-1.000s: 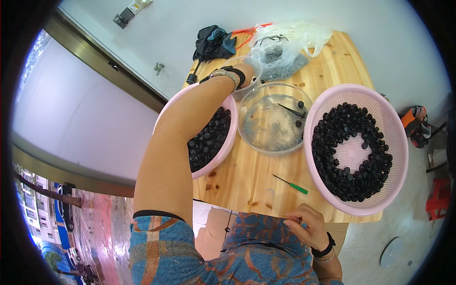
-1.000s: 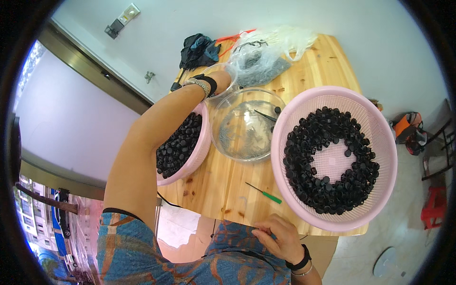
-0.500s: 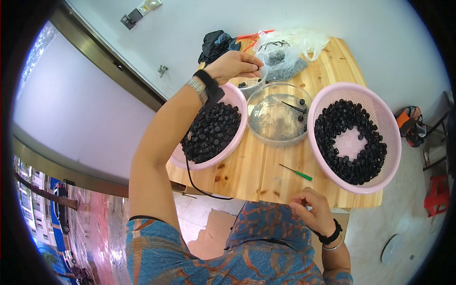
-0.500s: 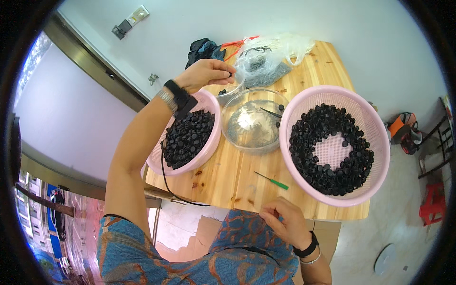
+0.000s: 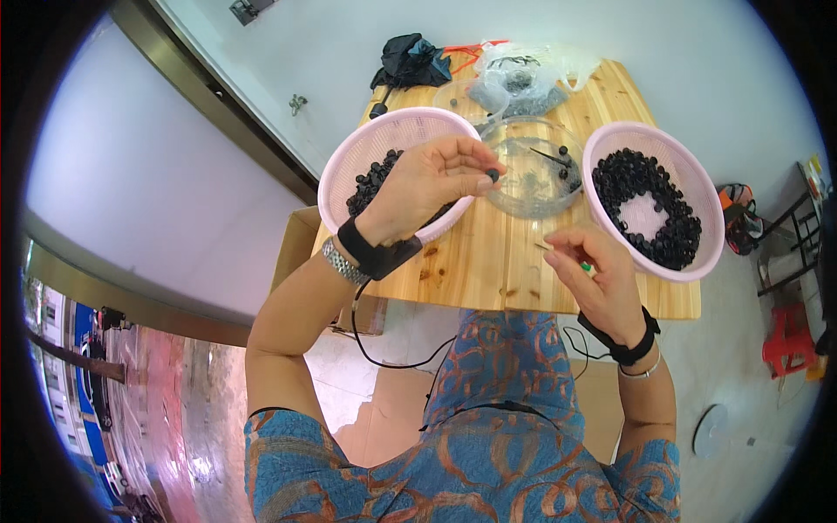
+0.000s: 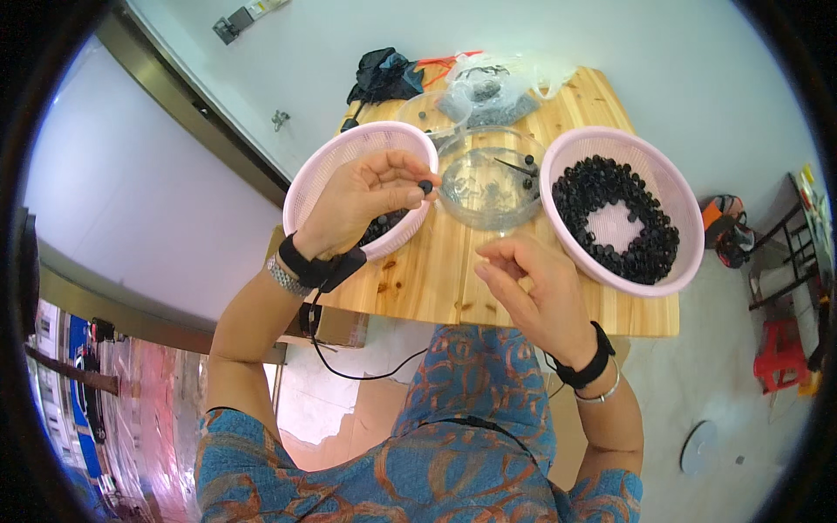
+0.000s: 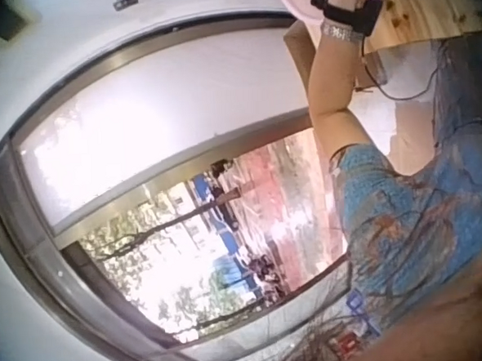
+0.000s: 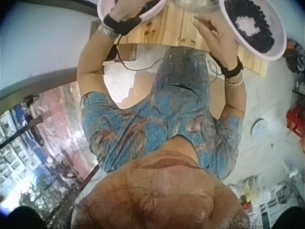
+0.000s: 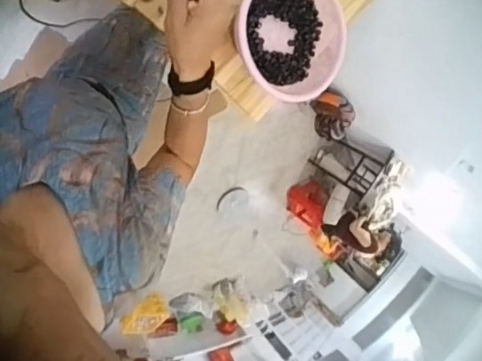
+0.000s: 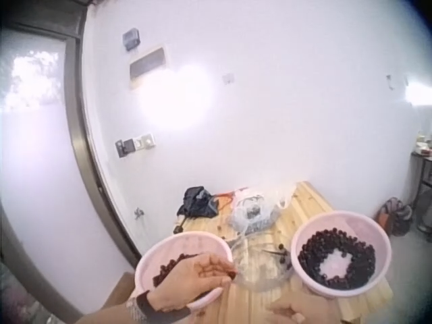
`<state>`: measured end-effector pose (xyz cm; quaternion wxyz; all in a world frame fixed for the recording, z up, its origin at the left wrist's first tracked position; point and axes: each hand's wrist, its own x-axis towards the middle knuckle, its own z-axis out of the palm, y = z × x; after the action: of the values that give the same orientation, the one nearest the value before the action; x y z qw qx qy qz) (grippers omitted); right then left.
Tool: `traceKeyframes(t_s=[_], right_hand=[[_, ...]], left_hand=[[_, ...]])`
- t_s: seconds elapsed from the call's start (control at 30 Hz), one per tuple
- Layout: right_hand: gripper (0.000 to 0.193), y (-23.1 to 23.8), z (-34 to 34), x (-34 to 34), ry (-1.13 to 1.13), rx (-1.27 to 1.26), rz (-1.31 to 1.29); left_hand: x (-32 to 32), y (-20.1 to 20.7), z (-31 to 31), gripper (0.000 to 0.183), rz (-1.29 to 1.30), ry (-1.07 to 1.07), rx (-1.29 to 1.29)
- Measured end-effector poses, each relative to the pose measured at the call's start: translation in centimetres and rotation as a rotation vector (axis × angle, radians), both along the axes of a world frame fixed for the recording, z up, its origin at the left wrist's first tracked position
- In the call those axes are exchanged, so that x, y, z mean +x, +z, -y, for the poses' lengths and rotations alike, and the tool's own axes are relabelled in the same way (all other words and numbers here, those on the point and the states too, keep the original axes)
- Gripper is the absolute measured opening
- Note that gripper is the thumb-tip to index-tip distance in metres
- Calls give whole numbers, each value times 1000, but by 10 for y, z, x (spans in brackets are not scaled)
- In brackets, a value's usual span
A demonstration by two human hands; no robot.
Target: The recorder is assembling small black shoe components by hand, inserting a metal pin or connector into a plastic base.
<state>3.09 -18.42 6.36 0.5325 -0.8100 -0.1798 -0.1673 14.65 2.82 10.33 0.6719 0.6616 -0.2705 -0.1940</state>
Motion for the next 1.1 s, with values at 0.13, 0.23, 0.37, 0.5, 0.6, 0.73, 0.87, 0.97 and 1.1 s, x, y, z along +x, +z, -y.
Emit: traceKeyframes(t_s=[0.13,0.23,0.37,0.5,0.6,0.73,0.87,0.97,1.1], right_hand=[[16,-10,-18,6,26,92,-39],[17,-27,-22,16,-4,74,-148],[17,-41,-23,22,-4,-166,-113],[14,-54,-27,15,76,-380,-56],[13,-64,-35,15,103,-433,-66],[14,-72,-51,22,113,-551,-30],[16,-78,-72,28,163,-534,30],[20,-79,-96,27,156,-733,81],[18,-81,-106,2,161,-748,115]], left_hand=[[-15,-16,-1,19,21,-11,33],[-10,-34,2,17,174,40,128],[-38,-49,-11,17,102,221,-15],[-89,-73,-44,16,76,537,-174],[-133,-115,-70,13,-56,824,-222],[-174,-176,-92,10,-269,847,-299],[-192,-196,-91,16,-482,759,-341],[-187,-198,-82,19,-561,691,-382],[-181,-189,-70,21,-607,610,-413]])
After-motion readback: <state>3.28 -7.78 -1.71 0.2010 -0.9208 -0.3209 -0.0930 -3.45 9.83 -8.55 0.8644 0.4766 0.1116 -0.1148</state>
